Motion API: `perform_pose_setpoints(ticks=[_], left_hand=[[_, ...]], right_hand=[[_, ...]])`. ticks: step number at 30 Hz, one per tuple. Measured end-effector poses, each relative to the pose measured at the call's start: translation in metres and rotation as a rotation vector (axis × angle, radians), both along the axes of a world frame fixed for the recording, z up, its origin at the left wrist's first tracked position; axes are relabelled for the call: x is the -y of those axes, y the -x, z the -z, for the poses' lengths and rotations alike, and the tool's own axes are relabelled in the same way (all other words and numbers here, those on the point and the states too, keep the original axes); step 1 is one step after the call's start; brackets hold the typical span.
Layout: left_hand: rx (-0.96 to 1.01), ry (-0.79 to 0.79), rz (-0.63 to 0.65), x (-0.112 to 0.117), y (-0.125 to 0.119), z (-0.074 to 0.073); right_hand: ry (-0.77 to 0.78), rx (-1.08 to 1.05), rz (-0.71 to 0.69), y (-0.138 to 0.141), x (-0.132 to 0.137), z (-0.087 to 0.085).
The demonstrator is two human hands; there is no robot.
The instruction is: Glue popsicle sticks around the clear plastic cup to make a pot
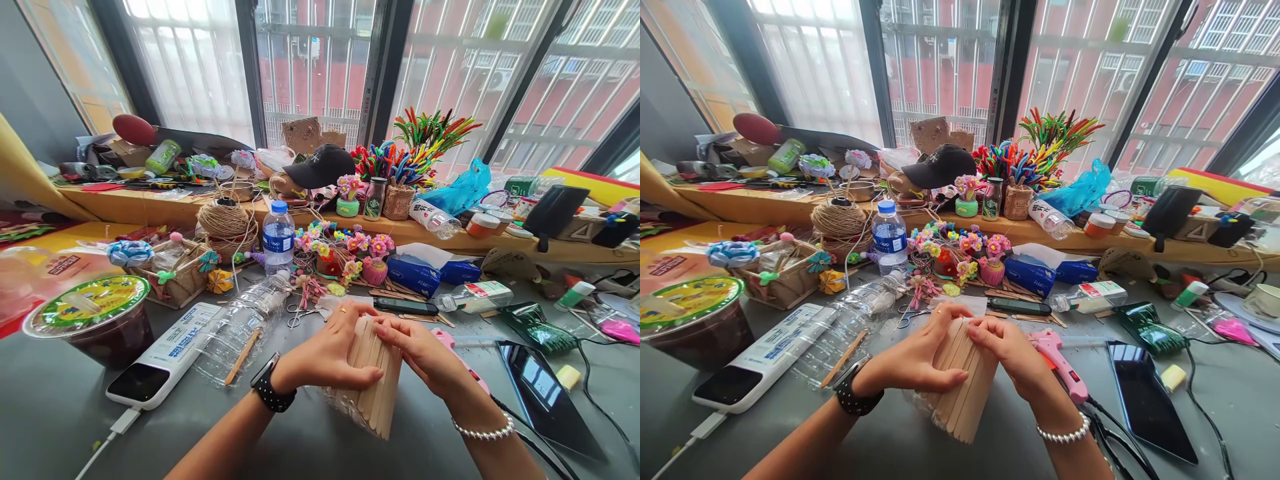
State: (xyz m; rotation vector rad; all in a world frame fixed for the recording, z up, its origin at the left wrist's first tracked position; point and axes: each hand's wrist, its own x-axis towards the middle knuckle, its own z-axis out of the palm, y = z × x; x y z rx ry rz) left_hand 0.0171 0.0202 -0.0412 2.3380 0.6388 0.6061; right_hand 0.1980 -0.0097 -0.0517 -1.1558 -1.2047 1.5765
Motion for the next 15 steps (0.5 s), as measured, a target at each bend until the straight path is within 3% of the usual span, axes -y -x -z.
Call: perform_pose_setpoints(ticks=[10, 15], left_hand=[[-0.008, -0.001, 0.001, 0.0005, 0.0007, -0.0006], [-0.021, -0.024, 0.007, 0.0027, 0.0016, -0.0038]], right_hand=[[0.009, 0.003, -0.006, 0.0008, 0.0001, -0.0015], [-0.097, 0.116, 0.000, 0.0000, 0.0044, -0.0062]])
